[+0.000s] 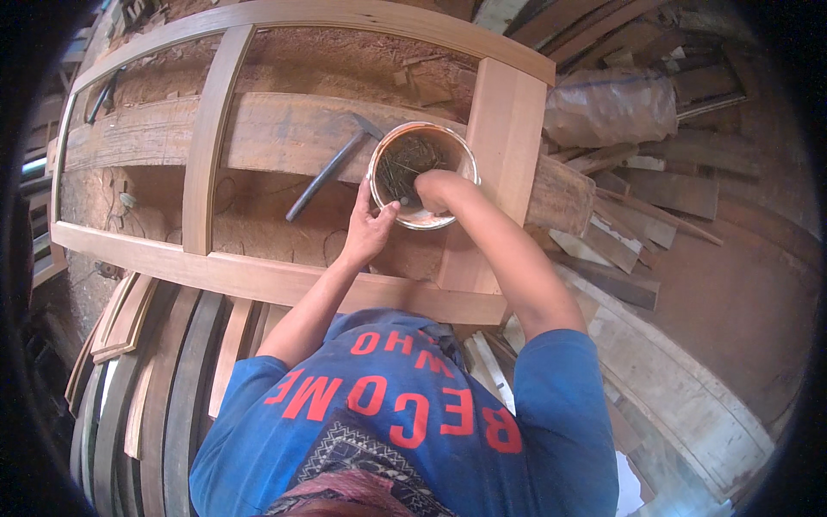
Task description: The person assembles a wooden frame by positioning a curved wooden piece onto a rectangular frame and securing it with nails. They use a hammer to drive nails into the wood and retrieve additional nails from a bucket as needed.
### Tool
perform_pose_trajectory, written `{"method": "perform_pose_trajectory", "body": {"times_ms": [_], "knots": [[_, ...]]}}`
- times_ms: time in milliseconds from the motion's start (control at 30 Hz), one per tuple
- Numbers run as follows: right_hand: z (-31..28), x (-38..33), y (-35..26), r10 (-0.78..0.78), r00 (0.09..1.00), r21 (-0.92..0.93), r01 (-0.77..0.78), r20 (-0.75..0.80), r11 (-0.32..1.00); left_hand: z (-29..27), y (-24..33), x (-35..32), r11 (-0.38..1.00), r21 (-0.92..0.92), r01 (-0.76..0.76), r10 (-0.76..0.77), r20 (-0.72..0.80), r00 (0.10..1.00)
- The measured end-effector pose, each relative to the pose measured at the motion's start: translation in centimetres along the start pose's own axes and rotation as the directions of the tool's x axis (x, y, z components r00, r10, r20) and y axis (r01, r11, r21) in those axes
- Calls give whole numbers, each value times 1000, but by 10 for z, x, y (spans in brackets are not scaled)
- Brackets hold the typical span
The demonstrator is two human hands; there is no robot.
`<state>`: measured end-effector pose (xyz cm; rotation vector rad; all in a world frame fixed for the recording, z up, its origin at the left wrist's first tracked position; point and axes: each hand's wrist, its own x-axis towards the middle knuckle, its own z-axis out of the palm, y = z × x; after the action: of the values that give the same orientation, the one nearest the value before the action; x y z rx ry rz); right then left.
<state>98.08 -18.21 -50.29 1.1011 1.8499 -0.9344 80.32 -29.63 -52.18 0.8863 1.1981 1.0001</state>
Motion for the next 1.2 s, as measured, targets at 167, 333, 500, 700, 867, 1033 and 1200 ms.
{"method": "perform_pose_trajectory", "body": {"times_ms": [167,333,500,700,867,1033,1200], "knots": [[2,20,9,178,908,154,-128,-378,980,0,2,0,1000,19,1,-1,-11,1000],[-1,41,13,275,898,131,-244,-344,961,-1,1,-1,999,30,22,-22,5,1000],[-3,29,8,249,949,111,-231,-192,967,0,-9,0,999,-51,14,-13,7,1000],[6,55,18,271,844,232,-180,-463,956,0,-4,1,1000,-5,16,-15,10,1000],[-1,69,14,327,815,190,-267,-479,945,1,-8,6,1000,-15,12,-12,-5,1000],[-4,62,6,360,825,198,-302,-436,932,1,-8,7,1000,-9,16,-16,2,1000],[-9,57,-22,456,765,260,-376,-454,889,0,2,6,997,81,0,1,-18,1000]]}}
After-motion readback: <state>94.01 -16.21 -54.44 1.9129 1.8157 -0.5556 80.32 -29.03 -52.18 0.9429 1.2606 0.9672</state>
